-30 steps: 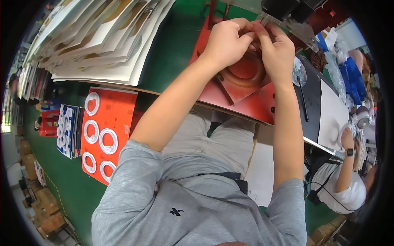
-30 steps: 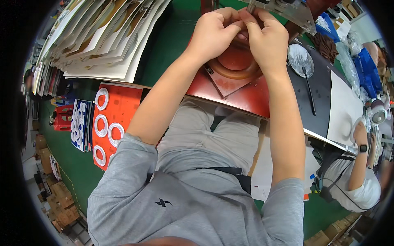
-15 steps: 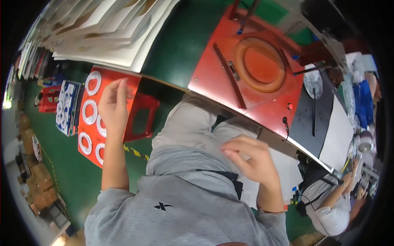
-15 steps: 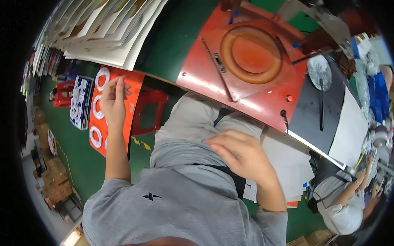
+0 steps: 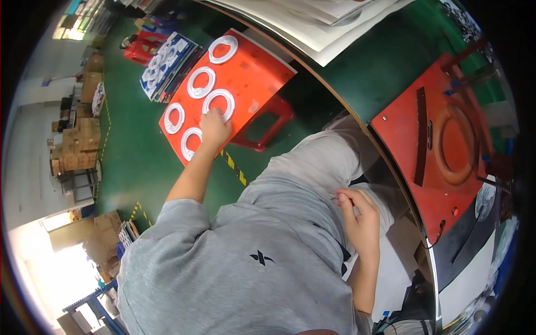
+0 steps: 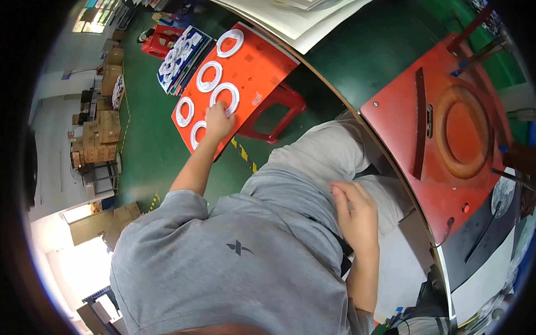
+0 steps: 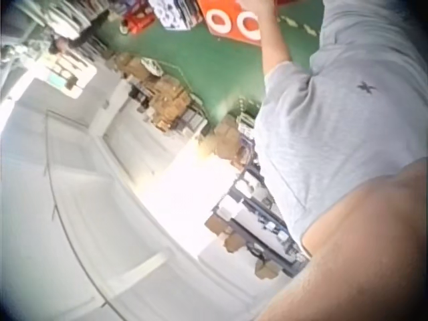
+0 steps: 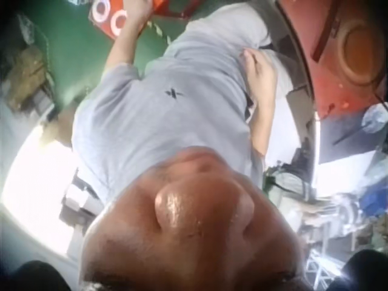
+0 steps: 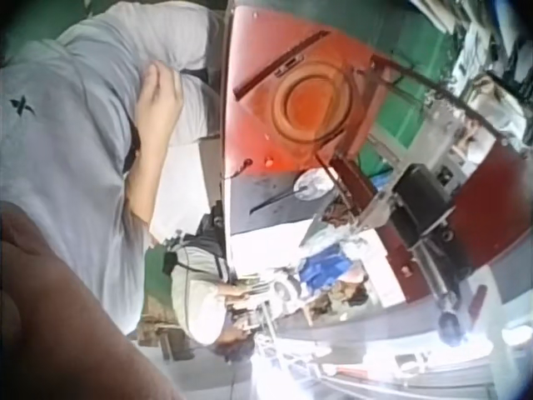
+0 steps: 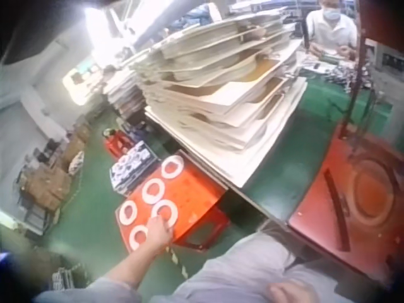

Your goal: Apply adhesive to a circular component using a brush and place it into an assembly machine for pressing.

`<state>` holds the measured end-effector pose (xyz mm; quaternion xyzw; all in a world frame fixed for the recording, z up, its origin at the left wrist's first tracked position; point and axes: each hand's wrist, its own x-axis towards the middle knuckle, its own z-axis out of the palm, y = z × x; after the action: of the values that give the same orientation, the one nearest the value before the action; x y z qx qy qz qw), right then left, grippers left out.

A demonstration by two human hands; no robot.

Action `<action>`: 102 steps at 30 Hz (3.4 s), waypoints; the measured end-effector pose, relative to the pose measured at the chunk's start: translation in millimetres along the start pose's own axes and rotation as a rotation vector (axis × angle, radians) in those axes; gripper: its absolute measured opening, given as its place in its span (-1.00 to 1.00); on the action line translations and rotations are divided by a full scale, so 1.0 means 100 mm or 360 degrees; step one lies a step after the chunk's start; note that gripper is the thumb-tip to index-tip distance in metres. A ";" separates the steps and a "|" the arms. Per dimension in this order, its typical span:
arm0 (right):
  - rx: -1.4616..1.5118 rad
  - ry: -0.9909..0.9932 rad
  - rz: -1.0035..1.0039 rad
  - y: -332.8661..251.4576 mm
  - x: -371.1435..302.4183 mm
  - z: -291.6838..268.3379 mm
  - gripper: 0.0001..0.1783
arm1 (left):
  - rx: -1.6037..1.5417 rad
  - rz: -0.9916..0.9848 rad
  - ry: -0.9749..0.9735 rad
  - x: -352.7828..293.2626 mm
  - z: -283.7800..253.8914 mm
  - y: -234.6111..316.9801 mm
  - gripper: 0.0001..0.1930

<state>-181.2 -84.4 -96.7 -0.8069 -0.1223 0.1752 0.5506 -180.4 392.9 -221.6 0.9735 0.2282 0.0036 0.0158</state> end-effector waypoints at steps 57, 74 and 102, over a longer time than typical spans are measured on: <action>-0.0600 0.0498 -0.0551 -0.05 -0.11 0.19 -0.76 | 0.0033 0.0481 0.0396 3.55 -4.28 2.39 -0.19; 0.0096 0.0479 -0.0524 -0.60 0.02 -0.03 -0.72 | -0.1176 0.1459 0.0457 1.41 -4.21 2.72 -0.60; 0.0069 0.1327 -0.0656 -0.61 -0.48 -0.78 -0.33 | -0.1837 0.1774 -0.1293 -0.33 -2.07 3.10 -0.65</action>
<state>-192.8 -147.2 -7.1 -0.7556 -0.0446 -0.2748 0.5929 -75.0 107.2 -4.5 0.7097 -0.3377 -0.2197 0.5779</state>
